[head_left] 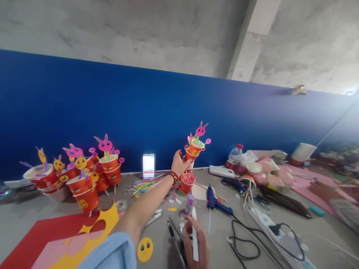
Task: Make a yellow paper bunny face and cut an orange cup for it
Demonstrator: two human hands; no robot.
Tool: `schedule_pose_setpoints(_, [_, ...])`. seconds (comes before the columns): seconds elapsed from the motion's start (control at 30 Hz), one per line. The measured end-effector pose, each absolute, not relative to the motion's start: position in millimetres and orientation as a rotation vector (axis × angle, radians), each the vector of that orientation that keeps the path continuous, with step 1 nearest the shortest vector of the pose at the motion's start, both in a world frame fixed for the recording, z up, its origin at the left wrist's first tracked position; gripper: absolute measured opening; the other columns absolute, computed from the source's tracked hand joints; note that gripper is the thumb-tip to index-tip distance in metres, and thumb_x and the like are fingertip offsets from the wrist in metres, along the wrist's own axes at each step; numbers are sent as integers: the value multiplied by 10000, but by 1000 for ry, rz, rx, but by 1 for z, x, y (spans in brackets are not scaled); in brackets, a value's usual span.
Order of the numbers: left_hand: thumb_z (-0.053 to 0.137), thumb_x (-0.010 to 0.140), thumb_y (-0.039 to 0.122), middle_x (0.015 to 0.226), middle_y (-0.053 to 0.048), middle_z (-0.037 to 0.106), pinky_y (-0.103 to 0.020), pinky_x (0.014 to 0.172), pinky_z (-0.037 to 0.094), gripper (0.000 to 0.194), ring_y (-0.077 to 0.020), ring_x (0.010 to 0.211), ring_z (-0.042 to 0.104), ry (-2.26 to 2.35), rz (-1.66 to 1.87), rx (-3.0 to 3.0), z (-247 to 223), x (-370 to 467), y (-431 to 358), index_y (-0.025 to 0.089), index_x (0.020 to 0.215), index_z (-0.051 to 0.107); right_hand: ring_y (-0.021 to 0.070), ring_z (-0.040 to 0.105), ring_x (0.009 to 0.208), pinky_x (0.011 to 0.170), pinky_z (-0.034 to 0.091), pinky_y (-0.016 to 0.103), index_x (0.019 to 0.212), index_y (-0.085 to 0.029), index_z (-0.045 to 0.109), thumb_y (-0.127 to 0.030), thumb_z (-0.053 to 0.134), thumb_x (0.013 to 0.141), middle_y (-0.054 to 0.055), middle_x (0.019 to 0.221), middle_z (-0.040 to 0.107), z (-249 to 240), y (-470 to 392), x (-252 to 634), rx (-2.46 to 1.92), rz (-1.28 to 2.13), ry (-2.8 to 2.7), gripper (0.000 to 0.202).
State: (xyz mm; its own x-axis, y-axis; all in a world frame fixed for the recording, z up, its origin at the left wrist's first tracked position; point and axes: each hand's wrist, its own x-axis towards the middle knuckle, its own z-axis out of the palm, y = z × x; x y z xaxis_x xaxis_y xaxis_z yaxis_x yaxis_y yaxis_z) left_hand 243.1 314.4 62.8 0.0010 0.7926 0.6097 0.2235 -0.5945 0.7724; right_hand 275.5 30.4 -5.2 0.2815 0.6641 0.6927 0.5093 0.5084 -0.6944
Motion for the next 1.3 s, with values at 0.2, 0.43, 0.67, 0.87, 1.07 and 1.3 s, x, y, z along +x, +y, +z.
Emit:
schedule_pose_setpoints(0.2, [630,879,335,1259,-131,580,-413,948,506,438,-255,1180,582,1037,1557,1854,61,177,269,194,1267,483,224,667,794,725,591,363,1305,-225,566,-218,537,951,110,1034,686,2,31,282,-1067,122,-1468,355])
schedule_pose_setpoints(0.43, [537,938,352,1124,-77,663,-334,835,552,242,-213,1016,659,1080,1426,1865,77,71,169,223,1138,582,240,690,865,775,586,389,1216,-232,601,-209,515,963,119,1050,709,5,27,281,-1115,194,-1504,269])
schedule_pose_setpoints(0.67, [498,960,294,901,-24,661,-329,804,536,142,-195,861,640,1276,1129,2027,55,-14,59,238,902,615,217,713,852,801,573,345,1123,-245,653,-224,527,951,54,932,742,-10,24,271,-1084,382,-1647,214])
schedule_pose_setpoints(0.87, [598,880,177,1173,-65,618,-386,959,504,240,-231,1098,587,1314,745,2339,9,-13,13,245,1111,594,205,717,763,699,579,308,1117,-227,668,-260,521,954,56,922,749,-10,26,261,-1059,522,-1754,222])
schedule_pose_setpoints(1.07, [682,829,195,1176,-68,608,-435,941,511,366,-263,1082,584,1390,564,2466,6,7,18,230,1174,565,224,722,852,757,576,331,1093,-235,698,-265,494,960,70,921,763,1,24,259,-994,541,-1924,246])
schedule_pose_setpoints(1.3, [608,887,178,1112,-90,655,-450,922,533,268,-267,1041,606,1309,628,2645,6,17,6,184,1155,592,175,652,626,582,508,271,991,-199,679,-277,513,940,27,746,712,7,24,246,-1117,867,-1826,191])
